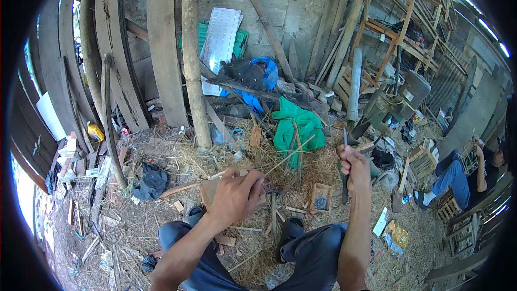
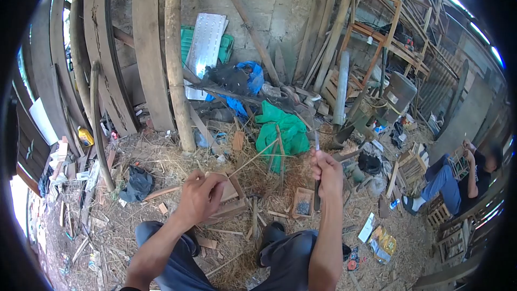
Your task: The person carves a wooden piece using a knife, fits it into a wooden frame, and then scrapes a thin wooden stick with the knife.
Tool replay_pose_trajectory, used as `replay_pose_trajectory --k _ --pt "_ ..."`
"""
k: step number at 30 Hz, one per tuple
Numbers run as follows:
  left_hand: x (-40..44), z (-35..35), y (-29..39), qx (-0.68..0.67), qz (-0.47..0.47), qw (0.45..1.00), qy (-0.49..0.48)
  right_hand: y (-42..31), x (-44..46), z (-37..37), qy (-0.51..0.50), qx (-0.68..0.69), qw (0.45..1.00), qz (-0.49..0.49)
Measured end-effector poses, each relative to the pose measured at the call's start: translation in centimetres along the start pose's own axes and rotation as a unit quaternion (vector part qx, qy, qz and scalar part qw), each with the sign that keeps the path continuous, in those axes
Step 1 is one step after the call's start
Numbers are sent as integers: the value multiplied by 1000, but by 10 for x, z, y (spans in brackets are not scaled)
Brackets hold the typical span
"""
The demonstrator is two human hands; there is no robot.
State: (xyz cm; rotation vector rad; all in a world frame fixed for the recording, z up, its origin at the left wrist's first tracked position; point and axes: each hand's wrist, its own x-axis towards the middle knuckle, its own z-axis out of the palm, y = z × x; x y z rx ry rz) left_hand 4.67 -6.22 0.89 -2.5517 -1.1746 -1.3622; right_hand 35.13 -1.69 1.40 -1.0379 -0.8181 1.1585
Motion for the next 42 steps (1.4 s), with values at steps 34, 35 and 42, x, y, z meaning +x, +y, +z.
replay_pose_trajectory --k 34,35,42 --pt "1 0 -8 -225 -213 950 -45 13 19 -13 72 -85 990 -93" --pt "0 3 -11 -220 -217 950 -45 11 5 9 20 -75 996 -52" --pt "5 18 -4 -280 -241 928 -50 30 -48 90 -207 -2 975 78"
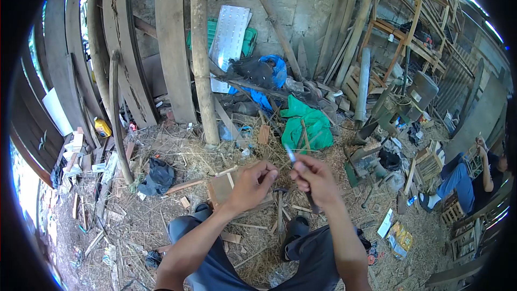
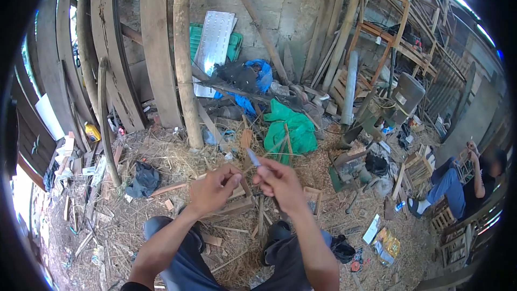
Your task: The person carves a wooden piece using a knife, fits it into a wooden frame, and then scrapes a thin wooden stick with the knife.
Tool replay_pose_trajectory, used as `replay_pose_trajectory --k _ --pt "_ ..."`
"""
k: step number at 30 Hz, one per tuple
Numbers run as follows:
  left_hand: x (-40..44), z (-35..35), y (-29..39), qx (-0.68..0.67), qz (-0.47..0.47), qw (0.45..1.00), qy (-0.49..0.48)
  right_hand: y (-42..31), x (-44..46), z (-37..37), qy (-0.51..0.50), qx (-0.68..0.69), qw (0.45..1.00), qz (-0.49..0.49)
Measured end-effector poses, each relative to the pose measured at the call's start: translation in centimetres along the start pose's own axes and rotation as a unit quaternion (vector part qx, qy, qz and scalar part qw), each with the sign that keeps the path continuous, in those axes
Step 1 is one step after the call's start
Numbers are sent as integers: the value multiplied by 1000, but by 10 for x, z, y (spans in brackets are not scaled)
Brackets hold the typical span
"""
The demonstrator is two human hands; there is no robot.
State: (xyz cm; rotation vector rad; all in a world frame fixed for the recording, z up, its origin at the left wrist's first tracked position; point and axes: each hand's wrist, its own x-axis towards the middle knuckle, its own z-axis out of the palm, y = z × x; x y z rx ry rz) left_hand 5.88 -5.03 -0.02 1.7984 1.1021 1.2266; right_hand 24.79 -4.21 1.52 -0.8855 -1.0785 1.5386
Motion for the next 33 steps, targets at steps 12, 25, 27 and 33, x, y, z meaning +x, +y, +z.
replay_pose_trajectory --k 12,25,27,33 --pt "-4 12 -6 -26 15 998 -50 -4 5 -25 -2 -62 997 43" --pt "-9 -18 5 -51 -46 993 -95 -18 17 -129 240 -43 966 -86" --pt "-5 -23 -6 -96 -57 990 -91 -22 18 -137 274 -14 954 -120" --pt "0 -14 -5 -225 -130 960 -102 -24 -1 -44 85 -21 993 -79"
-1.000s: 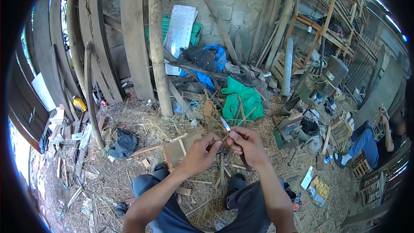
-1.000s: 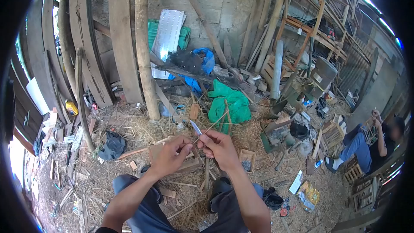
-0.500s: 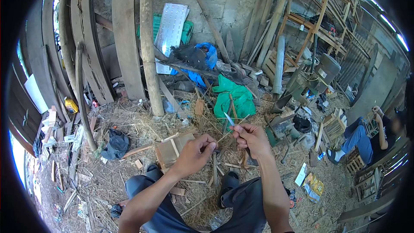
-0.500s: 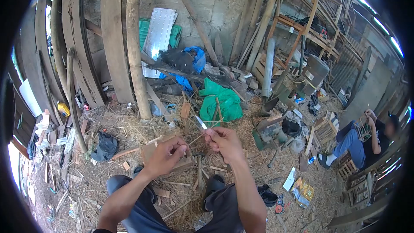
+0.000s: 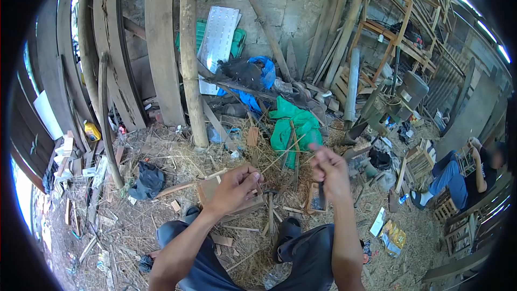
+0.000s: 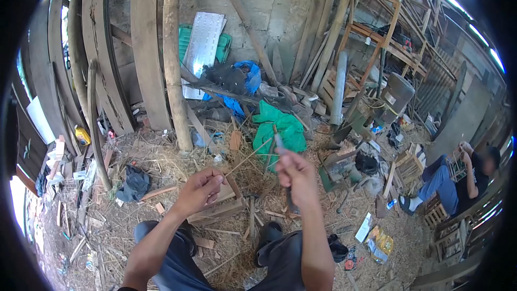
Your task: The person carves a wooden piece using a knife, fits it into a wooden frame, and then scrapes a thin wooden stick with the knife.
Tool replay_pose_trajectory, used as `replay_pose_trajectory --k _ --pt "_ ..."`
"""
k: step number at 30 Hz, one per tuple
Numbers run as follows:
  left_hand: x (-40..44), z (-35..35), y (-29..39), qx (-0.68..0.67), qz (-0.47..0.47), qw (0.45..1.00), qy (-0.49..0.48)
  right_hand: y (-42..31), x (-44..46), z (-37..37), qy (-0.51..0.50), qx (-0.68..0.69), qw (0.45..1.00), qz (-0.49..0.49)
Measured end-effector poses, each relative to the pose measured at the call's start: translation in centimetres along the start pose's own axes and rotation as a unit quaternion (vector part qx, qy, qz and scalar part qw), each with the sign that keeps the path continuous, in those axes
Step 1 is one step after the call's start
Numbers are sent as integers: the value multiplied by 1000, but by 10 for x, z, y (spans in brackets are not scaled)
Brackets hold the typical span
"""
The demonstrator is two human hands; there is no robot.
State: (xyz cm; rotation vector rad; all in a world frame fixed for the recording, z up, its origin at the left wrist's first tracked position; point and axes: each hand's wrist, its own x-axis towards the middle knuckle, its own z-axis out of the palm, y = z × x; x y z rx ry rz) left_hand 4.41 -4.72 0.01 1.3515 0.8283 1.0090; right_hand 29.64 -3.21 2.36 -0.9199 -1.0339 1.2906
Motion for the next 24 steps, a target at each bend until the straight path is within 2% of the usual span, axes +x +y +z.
replay_pose_trajectory --k 3,4,7,9,12,14,16,17,19,24 --pt "1 5 2 -43 -17 999 -10 9 -10 36 -64 -8 997 35" --pt "0 7 1 -55 -22 998 -15 12 -12 40 -104 -9 993 51" --pt "-6 15 4 -59 -37 997 -13 23 -9 40 -140 -30 987 70" --pt "-5 15 -4 -37 -23 999 -15 21 -8 35 -140 -41 987 74" --pt "-5 16 -7 3 9 1000 -23 17 -4 25 -75 41 994 64" --pt "-4 16 -7 21 27 999 -31 14 -4 22 -77 11 995 66" --pt "-2 13 -9 -185 -91 975 -79 16 -5 21 -92 -32 993 65" --pt "-1 11 -8 -185 -90 975 -79 17 -6 23 -93 -32 993 64" --pt "0 7 -2 -219 -171 958 -74 20 -8 26 -102 -4 991 82" --pt "2 6 0 -203 -163 962 -78 12 -5 20 -84 25 990 110"
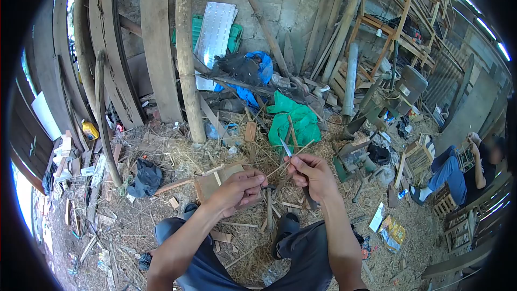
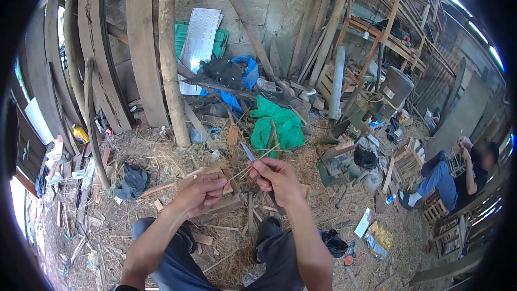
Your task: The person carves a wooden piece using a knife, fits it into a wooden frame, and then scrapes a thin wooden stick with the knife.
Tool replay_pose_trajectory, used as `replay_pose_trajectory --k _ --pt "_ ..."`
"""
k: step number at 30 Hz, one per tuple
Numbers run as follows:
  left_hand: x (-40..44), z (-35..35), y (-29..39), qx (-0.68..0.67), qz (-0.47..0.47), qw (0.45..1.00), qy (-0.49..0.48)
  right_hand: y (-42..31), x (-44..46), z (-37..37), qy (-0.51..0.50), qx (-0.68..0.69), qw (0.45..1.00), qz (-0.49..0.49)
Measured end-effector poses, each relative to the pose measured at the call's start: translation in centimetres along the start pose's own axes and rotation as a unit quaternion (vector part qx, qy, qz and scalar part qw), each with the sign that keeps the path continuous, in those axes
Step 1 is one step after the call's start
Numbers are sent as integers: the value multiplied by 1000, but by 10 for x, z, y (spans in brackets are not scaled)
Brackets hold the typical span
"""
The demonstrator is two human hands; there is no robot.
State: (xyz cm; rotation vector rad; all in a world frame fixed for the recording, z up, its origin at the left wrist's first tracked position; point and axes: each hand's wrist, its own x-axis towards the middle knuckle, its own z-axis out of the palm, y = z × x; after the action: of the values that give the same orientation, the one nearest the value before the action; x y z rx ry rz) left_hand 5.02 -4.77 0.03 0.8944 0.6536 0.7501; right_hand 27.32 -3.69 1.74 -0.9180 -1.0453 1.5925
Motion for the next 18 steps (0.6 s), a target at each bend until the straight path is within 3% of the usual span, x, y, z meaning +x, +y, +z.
replay_pose_trajectory --k 14,16,18 --pt "-2 6 4 4 -8 1000 -1 -8 2 -4 68 -61 996 -15" --pt "-3 1 2 -8 -8 1000 -18 -6 6 -22 138 -89 982 -88" --pt "-16 -12 10 14 20 1000 -17 -20 13 -85 241 -70 954 -167"
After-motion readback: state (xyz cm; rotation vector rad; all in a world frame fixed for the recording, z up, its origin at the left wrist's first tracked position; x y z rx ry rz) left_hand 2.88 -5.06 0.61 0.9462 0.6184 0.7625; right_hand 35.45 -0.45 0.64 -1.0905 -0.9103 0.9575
